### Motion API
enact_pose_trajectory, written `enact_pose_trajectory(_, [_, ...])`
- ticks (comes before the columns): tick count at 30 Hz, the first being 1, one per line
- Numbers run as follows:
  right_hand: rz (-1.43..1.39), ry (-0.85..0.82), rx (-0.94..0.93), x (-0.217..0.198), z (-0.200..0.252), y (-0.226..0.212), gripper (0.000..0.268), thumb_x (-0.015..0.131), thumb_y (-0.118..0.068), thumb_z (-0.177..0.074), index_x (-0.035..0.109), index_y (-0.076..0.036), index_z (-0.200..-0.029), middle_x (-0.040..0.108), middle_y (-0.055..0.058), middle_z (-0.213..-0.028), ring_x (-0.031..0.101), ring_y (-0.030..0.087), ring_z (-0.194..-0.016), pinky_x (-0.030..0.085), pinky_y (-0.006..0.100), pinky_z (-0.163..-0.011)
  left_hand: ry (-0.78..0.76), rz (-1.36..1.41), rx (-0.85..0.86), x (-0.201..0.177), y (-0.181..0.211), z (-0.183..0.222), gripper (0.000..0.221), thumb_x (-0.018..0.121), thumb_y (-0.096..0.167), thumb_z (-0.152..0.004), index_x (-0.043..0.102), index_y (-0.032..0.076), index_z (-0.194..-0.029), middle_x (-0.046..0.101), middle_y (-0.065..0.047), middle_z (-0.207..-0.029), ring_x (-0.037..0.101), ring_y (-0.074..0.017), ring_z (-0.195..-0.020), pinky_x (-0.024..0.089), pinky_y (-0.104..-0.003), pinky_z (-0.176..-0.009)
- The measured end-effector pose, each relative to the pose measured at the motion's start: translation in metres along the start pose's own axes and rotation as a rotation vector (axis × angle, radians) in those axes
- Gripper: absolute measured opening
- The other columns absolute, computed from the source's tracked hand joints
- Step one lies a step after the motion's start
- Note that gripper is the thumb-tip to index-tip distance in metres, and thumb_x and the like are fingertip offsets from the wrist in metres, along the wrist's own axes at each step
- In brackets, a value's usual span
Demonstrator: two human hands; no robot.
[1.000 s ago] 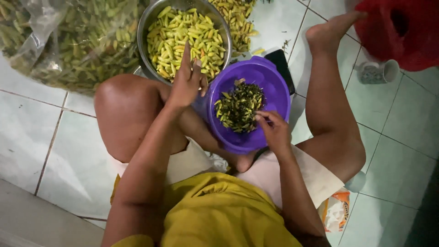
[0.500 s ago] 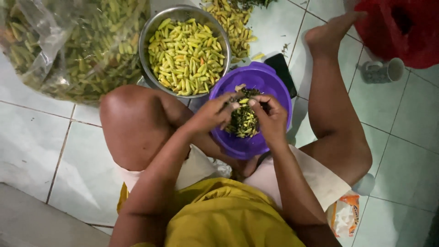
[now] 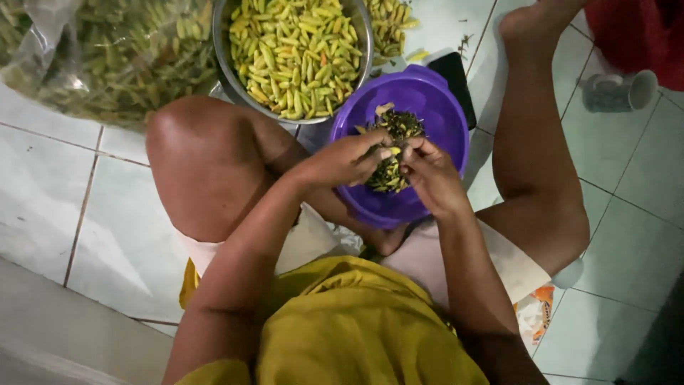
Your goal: A person sits on the floor and manually removes the stems from green chilies, sorting them into a bowl.
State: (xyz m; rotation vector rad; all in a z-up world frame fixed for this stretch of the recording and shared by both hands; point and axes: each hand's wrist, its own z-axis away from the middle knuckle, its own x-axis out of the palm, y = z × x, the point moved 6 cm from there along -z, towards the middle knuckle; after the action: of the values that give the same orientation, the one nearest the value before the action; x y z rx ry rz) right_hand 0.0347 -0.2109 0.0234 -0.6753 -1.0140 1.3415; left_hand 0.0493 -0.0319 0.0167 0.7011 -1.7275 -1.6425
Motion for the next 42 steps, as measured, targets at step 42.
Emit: enact_pose_trajectory(42, [0.817, -0.029, -0.232, 0.014, 0.038, -0.044, 0.032, 0.053, -0.006, -0.107, 0.062, 0.000, -0.137, 0.060, 0.004, -0.109, 0.060, 0.013, -0.094, 0.051, 0.026, -0.086, 0.617, -0.087, 0.069, -0.062, -0.012, 0.021, 0.071, 0.036, -0.005, -0.111, 0.003, 0.016, -0.169, 0.055, 0.002, -0.058, 0.051, -0.0108, -0.045, 0.044, -0.026, -0.044])
